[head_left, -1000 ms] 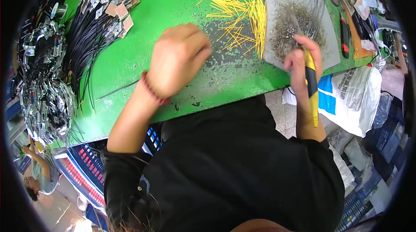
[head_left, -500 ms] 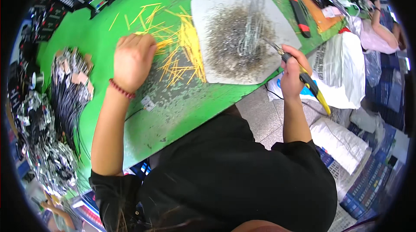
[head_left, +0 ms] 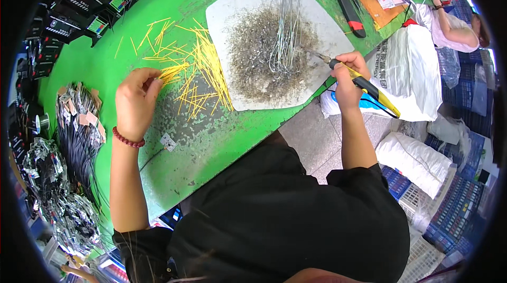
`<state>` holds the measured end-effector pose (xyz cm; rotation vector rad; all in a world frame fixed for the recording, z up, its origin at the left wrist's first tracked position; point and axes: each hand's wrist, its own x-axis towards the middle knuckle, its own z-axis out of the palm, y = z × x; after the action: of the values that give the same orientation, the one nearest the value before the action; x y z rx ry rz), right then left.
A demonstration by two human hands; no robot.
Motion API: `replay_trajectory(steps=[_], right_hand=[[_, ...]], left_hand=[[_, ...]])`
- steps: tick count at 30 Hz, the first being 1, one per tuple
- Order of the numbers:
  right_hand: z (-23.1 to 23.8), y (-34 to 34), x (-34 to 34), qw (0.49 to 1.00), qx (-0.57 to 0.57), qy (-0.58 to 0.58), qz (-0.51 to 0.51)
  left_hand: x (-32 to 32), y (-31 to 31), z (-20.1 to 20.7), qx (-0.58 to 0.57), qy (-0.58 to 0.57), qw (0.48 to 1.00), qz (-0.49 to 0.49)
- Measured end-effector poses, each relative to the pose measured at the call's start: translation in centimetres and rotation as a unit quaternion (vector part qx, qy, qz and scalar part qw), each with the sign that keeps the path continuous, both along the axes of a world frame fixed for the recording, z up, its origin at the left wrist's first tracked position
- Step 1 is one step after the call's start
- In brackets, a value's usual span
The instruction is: The person solders wires to circuit boards using a soldering iron, installs an assembled circuit board into a toy vehicle chassis, and places the chassis into a bin.
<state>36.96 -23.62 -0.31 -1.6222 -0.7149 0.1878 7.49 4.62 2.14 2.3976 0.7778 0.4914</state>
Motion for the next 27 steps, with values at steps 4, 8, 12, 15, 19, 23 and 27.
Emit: replay_trajectory(steps=[4,8,12,15,19,23,27], right_hand=[[-0.2,-0.5,0.2,0.999,0.029,0.016,0.003],[-0.2,-0.8,0.0,1.000,0.008,0.022,0.019],[0.2,-0.8,-0.4,0.998,0.068,0.006,-0.014],[0.5,-0.4,-0.6,0.998,0.065,-0.003,-0.022],[0.6,-0.1,-0.8,0.998,0.059,-0.017,-0.022],[1.0,0.1,-1.4,0.998,0.051,-0.002,-0.031],[1.9,0.9,-2.1,0.999,0.036,-0.028,-0.022]], left_hand=[[0.1,-0.6,0.1,-0.039,-0.021,0.999,0.013],[0.3,-0.5,0.3,0.041,-0.031,0.999,-0.012],[0.2,-0.5,0.7,0.102,-0.051,0.993,-0.017],[-0.2,-0.6,0.6,0.090,-0.047,0.995,0.001],[-0.9,-0.1,0.0,0.011,-0.031,0.998,0.047],[-2.0,1.0,-0.5,-0.095,-0.084,0.991,0.044],[-2.3,2.0,-0.8,-0.059,-0.096,0.992,0.057]])
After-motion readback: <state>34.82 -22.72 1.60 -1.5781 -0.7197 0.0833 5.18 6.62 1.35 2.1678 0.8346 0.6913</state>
